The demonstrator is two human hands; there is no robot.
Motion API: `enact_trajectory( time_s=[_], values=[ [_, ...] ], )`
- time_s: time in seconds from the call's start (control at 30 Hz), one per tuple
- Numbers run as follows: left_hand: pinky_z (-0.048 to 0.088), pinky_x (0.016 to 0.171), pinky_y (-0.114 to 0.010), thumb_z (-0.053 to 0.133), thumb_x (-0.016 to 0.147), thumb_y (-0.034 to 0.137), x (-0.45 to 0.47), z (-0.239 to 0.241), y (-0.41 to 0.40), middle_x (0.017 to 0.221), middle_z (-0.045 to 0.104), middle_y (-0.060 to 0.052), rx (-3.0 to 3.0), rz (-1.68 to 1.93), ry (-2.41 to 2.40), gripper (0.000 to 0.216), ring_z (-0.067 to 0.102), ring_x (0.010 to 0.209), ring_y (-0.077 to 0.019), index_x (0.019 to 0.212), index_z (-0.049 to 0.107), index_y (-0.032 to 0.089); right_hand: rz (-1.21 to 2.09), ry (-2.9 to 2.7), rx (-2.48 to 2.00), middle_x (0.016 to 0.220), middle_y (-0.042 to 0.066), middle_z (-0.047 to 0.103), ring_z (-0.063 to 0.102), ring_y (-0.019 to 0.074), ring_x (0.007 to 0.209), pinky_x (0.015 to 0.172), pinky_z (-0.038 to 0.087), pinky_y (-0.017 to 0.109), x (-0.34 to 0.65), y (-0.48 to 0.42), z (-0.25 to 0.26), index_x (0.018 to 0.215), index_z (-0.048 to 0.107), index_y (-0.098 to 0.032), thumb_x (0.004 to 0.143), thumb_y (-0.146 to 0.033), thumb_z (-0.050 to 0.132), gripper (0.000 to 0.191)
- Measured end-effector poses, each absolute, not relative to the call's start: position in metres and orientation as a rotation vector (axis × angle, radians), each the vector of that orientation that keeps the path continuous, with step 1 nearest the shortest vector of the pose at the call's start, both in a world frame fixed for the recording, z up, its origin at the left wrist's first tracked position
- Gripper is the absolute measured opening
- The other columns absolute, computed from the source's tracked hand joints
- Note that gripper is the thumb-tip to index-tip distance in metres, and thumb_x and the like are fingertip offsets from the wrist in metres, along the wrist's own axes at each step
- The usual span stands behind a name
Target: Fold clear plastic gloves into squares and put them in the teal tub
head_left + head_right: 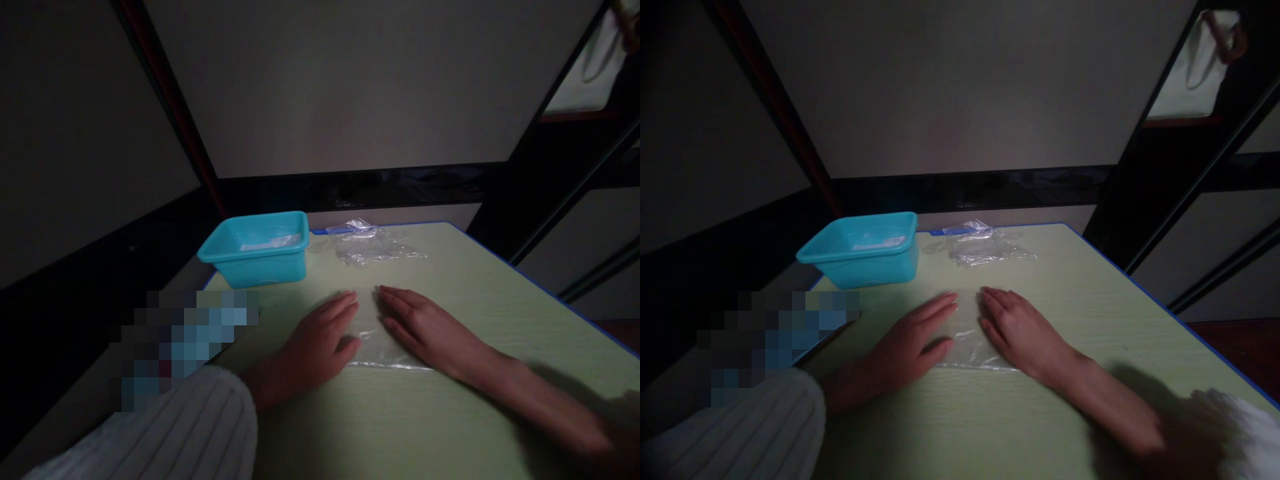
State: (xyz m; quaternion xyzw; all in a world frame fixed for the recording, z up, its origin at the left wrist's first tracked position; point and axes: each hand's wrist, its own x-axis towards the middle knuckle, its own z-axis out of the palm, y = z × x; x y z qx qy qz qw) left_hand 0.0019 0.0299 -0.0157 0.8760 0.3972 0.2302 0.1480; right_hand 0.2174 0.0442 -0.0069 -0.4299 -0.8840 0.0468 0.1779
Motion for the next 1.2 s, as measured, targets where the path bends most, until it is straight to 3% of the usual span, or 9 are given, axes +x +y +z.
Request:
enact_trajectory(
  time_s=[0.23, 0.37, 0.47, 0.53, 0.6, 0.7, 1.0, 1.13, 1.2],
  values=[
    [0.021, 0.109, -0.048, 0.051, 0.082, 0.028, 0.002, -0.014, 0.028, 0.144, 0.031, -0.018, 2.580, 0.415, 1.187, 0.054, 0.024, 0.135, -0.0268, 0.131, 0.040, 0.010, 0.103, -2.491, -1.345, 0.139, 0.020, 0.039, 0.038, 0.0308, 0.127, 0.103, 0.030, 0.054, 0.230, 0.048, -0.020, 0.137, 0.034, -0.012, 0.087, -0.049, 0.041, 0.063],
    [0.020, 0.109, -0.047, 0.049, 0.084, 0.032, 0.002, -0.012, 0.026, 0.145, 0.029, -0.019, 2.575, 0.312, 1.232, 0.055, 0.022, 0.135, -0.0272, 0.132, 0.038, 0.008, 0.218, -2.416, -1.433, 0.138, 0.021, 0.040, 0.035, 0.0346, 0.127, 0.103, 0.025, 0.058, 0.244, 0.057, -0.015, 0.135, 0.036, -0.011, 0.082, -0.055, 0.045, 0.069],
    [0.018, 0.109, -0.047, 0.048, 0.085, 0.033, 0.002, -0.012, 0.026, 0.145, 0.028, -0.019, 2.587, 0.312, 1.239, 0.055, 0.021, 0.136, -0.0269, 0.132, 0.038, 0.007, 0.414, -2.225, -1.421, 0.120, 0.019, 0.057, 0.054, 0.0318, 0.109, 0.094, 0.040, 0.050, 0.249, 0.069, -0.013, 0.122, 0.047, -0.012, 0.081, -0.046, 0.049, 0.054],
    [0.019, 0.109, -0.048, 0.048, 0.085, 0.033, 0.002, -0.013, 0.026, 0.145, 0.029, -0.018, 2.589, 0.341, 1.231, 0.053, 0.022, 0.135, -0.0268, 0.131, 0.039, 0.009, 0.580, -2.047, -1.415, 0.093, 0.013, 0.065, 0.062, 0.0249, 0.083, 0.075, 0.050, 0.040, 0.249, 0.080, -0.014, 0.108, 0.052, -0.015, 0.079, -0.038, 0.050, 0.038],
    [0.020, 0.108, -0.048, 0.049, 0.084, 0.032, 0.002, -0.014, 0.027, 0.144, 0.030, -0.019, 2.581, 0.368, 1.222, 0.051, 0.023, 0.135, -0.0271, 0.130, 0.041, 0.011, 0.701, -1.885, -1.390, 0.073, 0.005, 0.062, 0.059, 0.0195, 0.064, 0.059, 0.048, 0.033, 0.247, 0.092, -0.017, 0.096, 0.052, -0.017, 0.073, -0.035, 0.055, 0.029],
    [0.021, 0.108, -0.049, 0.049, 0.084, 0.032, 0.002, -0.016, 0.028, 0.143, 0.031, -0.019, 2.572, 0.396, 1.217, 0.049, 0.025, 0.134, -0.0274, 0.128, 0.043, 0.011, 0.747, -1.849, -1.352, 0.064, 0.000, 0.058, 0.054, 0.0153, 0.056, 0.052, 0.044, 0.028, 0.243, 0.104, -0.022, 0.091, 0.048, -0.019, 0.069, -0.033, 0.056, 0.027],
    [0.020, 0.108, -0.047, 0.049, 0.084, 0.031, 0.002, -0.016, 0.028, 0.143, 0.032, -0.018, 2.591, 0.354, 1.235, 0.050, 0.025, 0.134, -0.0269, 0.129, 0.042, 0.010, 0.556, -1.898, -1.339, 0.070, 0.002, 0.058, 0.053, 0.0170, 0.059, 0.058, 0.045, 0.032, 0.240, 0.102, -0.021, 0.091, 0.048, -0.018, 0.068, -0.024, 0.053, 0.024],
    [0.020, 0.109, -0.046, 0.048, 0.084, 0.032, 0.001, -0.018, 0.029, 0.143, 0.032, -0.018, 2.609, 0.382, 1.242, 0.050, 0.024, 0.135, -0.0261, 0.129, 0.041, 0.010, 0.395, -1.947, -1.322, 0.093, 0.010, 0.060, 0.057, 0.0224, 0.080, 0.077, 0.046, 0.040, 0.232, 0.085, -0.011, 0.092, 0.054, -0.018, 0.072, -0.016, 0.048, 0.020],
    [0.019, 0.110, -0.045, 0.046, 0.085, 0.033, 0.002, -0.018, 0.030, 0.144, 0.031, -0.018, 2.614, 0.384, 1.254, 0.052, 0.024, 0.135, -0.0256, 0.130, 0.040, 0.008, 0.305, -2.100, -1.244, 0.102, 0.013, 0.062, 0.058, 0.0244, 0.092, 0.084, 0.046, 0.042, 0.222, 0.070, -0.006, 0.104, 0.055, -0.015, 0.079, -0.015, 0.042, 0.028]
  ],
)
